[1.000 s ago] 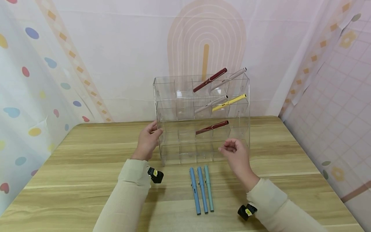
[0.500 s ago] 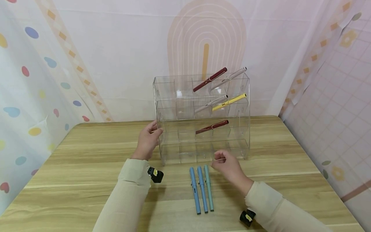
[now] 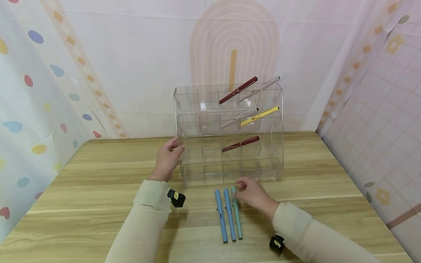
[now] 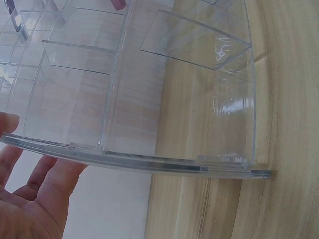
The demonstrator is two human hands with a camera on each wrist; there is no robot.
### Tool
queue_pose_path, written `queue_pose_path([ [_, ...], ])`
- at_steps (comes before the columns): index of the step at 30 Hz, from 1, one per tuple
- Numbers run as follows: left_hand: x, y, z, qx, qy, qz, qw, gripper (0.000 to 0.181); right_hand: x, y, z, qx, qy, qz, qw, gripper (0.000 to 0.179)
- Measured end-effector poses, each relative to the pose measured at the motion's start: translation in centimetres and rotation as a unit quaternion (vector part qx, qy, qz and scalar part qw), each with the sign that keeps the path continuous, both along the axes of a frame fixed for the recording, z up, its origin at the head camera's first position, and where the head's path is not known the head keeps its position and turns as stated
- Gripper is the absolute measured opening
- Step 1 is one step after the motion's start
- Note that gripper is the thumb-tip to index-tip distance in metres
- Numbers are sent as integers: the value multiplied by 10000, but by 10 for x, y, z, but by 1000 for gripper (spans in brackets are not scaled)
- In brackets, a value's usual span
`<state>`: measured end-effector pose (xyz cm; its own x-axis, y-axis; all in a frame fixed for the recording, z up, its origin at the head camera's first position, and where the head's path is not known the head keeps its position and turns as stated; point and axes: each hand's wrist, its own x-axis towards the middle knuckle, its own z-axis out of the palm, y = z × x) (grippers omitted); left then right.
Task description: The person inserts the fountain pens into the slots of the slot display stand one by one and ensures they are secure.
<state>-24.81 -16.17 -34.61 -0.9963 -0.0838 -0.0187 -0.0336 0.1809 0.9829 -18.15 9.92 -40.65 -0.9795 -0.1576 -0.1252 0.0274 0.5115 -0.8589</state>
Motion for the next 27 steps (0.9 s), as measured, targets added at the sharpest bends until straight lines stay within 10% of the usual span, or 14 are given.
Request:
queue_pose_path([
  [16,0,0,1,88,-10,-43,10000,52,-7,-11,0,995,-13,454,9940,51],
  [23,1,1,1,120,-21,-24,9999,51,-9,-12,-1,985,72,645,9930,13],
  [27,2,1,1,98,-11,-13,10000,51,-10,-12,-1,1047,102,718,9919,21],
])
